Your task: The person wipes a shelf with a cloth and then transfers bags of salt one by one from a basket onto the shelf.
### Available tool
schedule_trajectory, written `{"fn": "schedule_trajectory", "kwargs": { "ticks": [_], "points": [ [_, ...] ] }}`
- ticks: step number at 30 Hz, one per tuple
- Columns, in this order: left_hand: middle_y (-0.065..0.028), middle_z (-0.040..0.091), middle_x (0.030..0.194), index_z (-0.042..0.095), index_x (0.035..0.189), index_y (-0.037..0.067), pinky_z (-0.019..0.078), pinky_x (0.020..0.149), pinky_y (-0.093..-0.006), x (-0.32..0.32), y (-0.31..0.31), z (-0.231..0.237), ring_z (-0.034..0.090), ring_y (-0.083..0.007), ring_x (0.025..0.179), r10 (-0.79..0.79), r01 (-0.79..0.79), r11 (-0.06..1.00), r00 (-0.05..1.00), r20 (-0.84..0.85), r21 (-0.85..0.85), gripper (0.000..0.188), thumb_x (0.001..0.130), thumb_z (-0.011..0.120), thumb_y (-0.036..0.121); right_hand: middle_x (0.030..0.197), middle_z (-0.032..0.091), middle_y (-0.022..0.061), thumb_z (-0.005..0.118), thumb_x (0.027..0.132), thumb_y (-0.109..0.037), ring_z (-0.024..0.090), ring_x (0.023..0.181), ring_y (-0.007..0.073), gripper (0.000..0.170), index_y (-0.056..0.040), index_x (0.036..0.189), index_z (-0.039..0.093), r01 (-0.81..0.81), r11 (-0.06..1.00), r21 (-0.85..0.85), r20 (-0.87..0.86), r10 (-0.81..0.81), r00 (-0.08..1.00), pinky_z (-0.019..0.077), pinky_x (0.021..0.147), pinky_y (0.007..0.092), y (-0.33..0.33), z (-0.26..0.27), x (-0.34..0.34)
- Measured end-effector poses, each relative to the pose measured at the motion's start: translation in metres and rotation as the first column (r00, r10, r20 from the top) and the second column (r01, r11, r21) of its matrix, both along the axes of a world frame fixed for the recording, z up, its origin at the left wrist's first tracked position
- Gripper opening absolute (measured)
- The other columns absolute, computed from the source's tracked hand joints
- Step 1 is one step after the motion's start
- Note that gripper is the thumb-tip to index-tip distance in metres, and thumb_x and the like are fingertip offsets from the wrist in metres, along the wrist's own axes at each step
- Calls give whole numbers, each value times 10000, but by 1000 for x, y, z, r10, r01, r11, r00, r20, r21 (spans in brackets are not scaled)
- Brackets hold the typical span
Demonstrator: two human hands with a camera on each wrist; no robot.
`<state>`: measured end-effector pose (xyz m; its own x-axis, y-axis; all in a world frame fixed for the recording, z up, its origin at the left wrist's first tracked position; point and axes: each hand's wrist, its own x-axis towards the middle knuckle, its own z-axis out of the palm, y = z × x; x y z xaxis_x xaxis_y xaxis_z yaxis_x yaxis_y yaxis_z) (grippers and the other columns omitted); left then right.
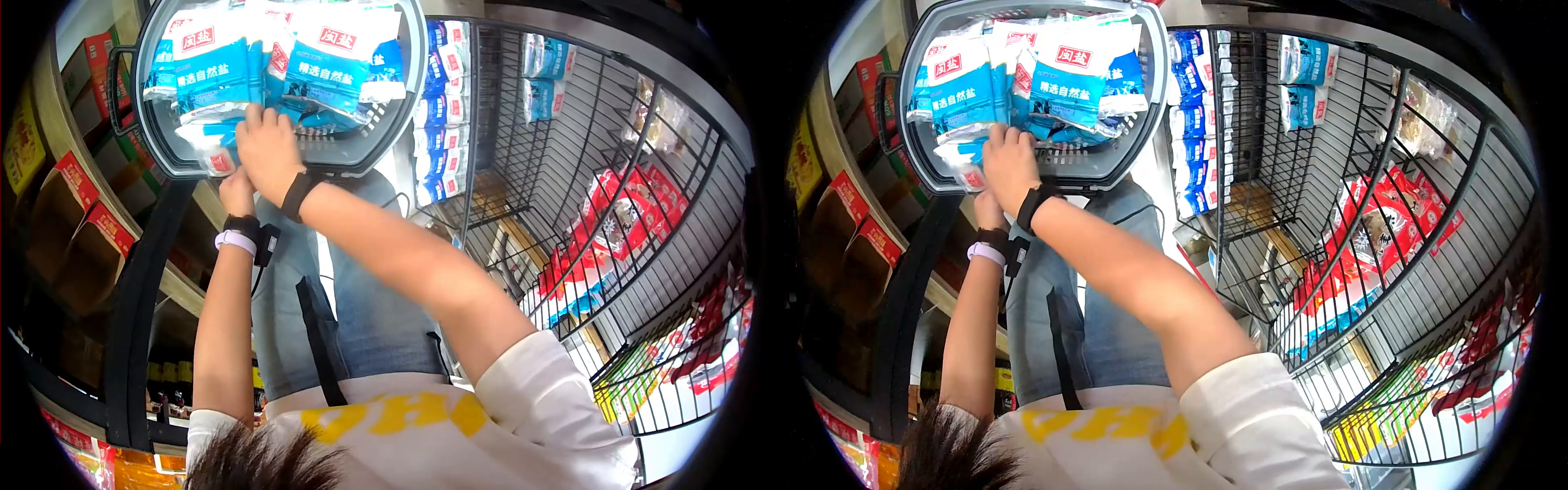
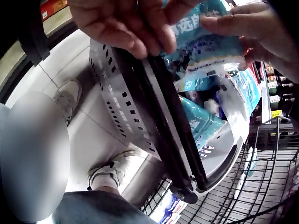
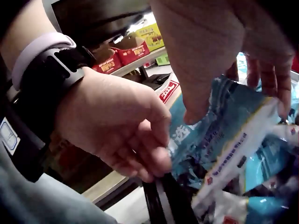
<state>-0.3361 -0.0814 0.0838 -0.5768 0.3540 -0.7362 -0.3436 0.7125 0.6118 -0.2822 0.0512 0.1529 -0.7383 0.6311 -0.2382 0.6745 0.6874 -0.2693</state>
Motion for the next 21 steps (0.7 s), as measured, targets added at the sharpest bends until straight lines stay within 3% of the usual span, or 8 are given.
{"fn": "schedule_trajectory", "kwargs": {
  "ticks": [2,3,4,6,9,12,17,21],
  "points": [
    [-100,639,712,632,747,-68,461,571,-280,-2,-10,-10,603,-165,640,194,-196,980,977,86,23,274,809,513,171,884,483,94,529,752,-199,473,807,246,199,-53,881,567,0,996,-86,50,4,999,368,680,384,-12,0,-4],
    [-84,635,708,630,738,-65,455,567,-279,-9,-17,-11,588,-149,632,-335,348,938,900,-280,-5,263,812,515,160,873,506,108,532,752,-210,501,807,265,220,-59,909,559,-7,993,-116,147,24,989,380,671,393,-18,0,-7],
    [-68,630,704,627,729,-62,448,564,-278,-11,-23,-13,574,-133,625,-713,746,629,443,-543,-218,253,814,516,149,873,506,108,532,752,-210,501,807,265,220,-59,909,559,-7,993,-116,148,25,989,380,671,393,-23,-3,-10],
    [-52,622,703,627,722,-46,437,567,-280,-7,-26,-17,544,-115,622,-666,701,693,531,-524,-170,225,812,518,129,851,525,112,531,754,-209,532,778,287,243,-60,945,545,103,985,-141,116,-87,989,384,660,408,-28,-6,-11],
    [-49,624,722,631,728,-34,432,573,-285,0,-19,-16,540,-118,626,-27,38,987,997,-68,156,206,812,517,115,875,542,120,558,739,-206,567,742,289,272,-61,969,535,80,976,-201,60,-69,996,423,587,393,-20,-9,-10],
    [-50,627,744,631,761,-36,428,577,-269,-7,-19,-12,544,-112,641,-294,300,954,937,-188,5,197,809,522,120,900,551,134,589,712,-202,591,747,269,271,-49,933,551,26,962,-272,-27,-35,999,474,546,347,-6,-1,0],
    [-69,643,728,622,808,-22,428,575,-238,-7,1,6,584,-113,636,167,-172,985,966,197,12,230,820,515,182,809,574,145,594,686,-112,603,686,296,193,-24,847,536,179,888,-424,-182,-277,944,493,592,377,26,65,53],
    [-124,654,745,594,796,6,437,542,-234,-12,5,2,613,-157,606,121,-97,989,966,230,-112,298,858,461,265,814,603,180,646,756,-122,617,760,295,284,0,983,525,419,523,-742,-81,-691,719,468,647,355,70,142,139]
  ]
}}
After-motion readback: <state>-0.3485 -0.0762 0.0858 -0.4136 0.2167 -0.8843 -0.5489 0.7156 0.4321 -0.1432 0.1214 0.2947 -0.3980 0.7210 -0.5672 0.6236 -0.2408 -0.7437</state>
